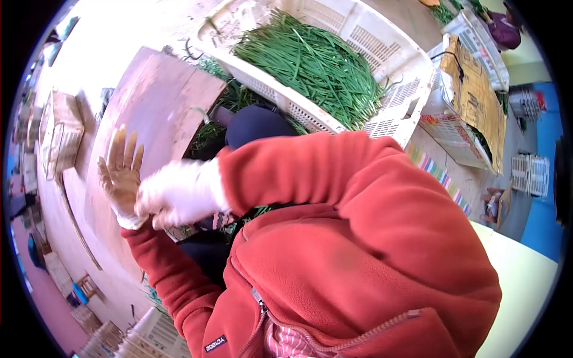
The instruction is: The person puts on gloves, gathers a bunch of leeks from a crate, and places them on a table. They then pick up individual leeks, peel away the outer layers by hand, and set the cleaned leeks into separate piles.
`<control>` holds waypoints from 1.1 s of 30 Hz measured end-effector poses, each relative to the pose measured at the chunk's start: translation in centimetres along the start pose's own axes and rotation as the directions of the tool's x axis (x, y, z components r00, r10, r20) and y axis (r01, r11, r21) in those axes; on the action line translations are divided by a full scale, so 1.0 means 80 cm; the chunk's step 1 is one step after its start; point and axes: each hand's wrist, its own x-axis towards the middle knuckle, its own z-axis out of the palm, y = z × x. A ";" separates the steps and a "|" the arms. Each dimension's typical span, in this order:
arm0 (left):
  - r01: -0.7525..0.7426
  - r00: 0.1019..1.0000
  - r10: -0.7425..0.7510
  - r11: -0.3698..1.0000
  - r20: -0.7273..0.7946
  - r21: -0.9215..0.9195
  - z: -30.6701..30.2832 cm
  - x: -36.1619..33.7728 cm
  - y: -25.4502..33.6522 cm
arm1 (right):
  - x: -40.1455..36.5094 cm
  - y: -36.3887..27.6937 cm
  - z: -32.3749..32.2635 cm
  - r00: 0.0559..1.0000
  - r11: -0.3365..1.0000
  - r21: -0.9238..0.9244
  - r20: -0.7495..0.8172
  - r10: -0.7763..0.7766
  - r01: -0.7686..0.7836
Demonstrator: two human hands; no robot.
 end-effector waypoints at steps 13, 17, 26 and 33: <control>-0.173 0.981 0.085 0.777 0.172 0.605 0.182 0.175 -0.120 | -0.322 0.317 -0.359 0.223 0.225 -0.051 -0.462 0.859 -0.973; -0.281 0.946 0.134 0.795 0.296 0.537 0.215 0.237 -0.184 | -0.270 0.415 -0.357 0.195 0.047 -0.319 -0.451 0.871 -0.947; -0.514 0.854 0.141 0.389 0.501 0.765 0.207 0.277 -0.247 | -0.207 0.500 -0.310 0.134 -0.083 -0.484 -0.397 0.908 -0.871; -0.531 0.847 0.158 0.249 0.507 0.810 0.202 0.278 -0.251 | -0.195 0.459 -0.230 0.162 -0.124 -0.560 -0.432 0.887 -0.819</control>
